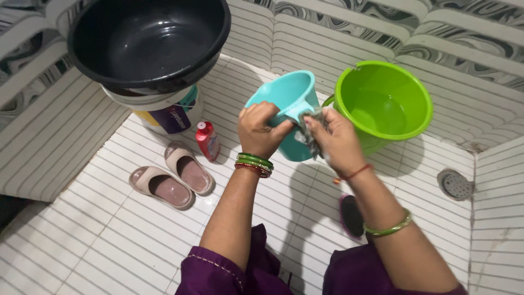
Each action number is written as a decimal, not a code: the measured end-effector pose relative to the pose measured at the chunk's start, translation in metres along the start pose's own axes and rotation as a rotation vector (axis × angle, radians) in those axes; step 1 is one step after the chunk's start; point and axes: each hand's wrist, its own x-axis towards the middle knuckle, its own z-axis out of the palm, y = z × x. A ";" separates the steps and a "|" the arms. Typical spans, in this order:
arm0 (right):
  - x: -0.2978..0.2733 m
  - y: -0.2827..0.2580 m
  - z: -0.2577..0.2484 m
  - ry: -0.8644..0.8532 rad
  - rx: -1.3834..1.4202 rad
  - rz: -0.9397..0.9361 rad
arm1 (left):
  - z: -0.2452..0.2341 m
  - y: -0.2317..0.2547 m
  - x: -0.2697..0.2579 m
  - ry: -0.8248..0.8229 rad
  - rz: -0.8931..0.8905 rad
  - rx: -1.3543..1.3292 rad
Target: The person applies liquid soap to a scrubber and washes the inside and outside of a plastic mug by hand over a bathroom floor.
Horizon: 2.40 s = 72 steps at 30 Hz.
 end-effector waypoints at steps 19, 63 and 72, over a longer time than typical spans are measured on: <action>0.000 -0.027 0.002 -0.065 -0.221 0.212 | 0.004 -0.014 -0.002 0.106 -0.266 -0.030; 0.013 -0.028 -0.006 0.205 -1.045 -0.574 | 0.036 0.033 -0.023 -0.475 -0.384 -0.118; 0.007 -0.023 -0.028 0.182 -0.871 -0.678 | 0.021 0.027 -0.015 -0.362 -0.420 -0.101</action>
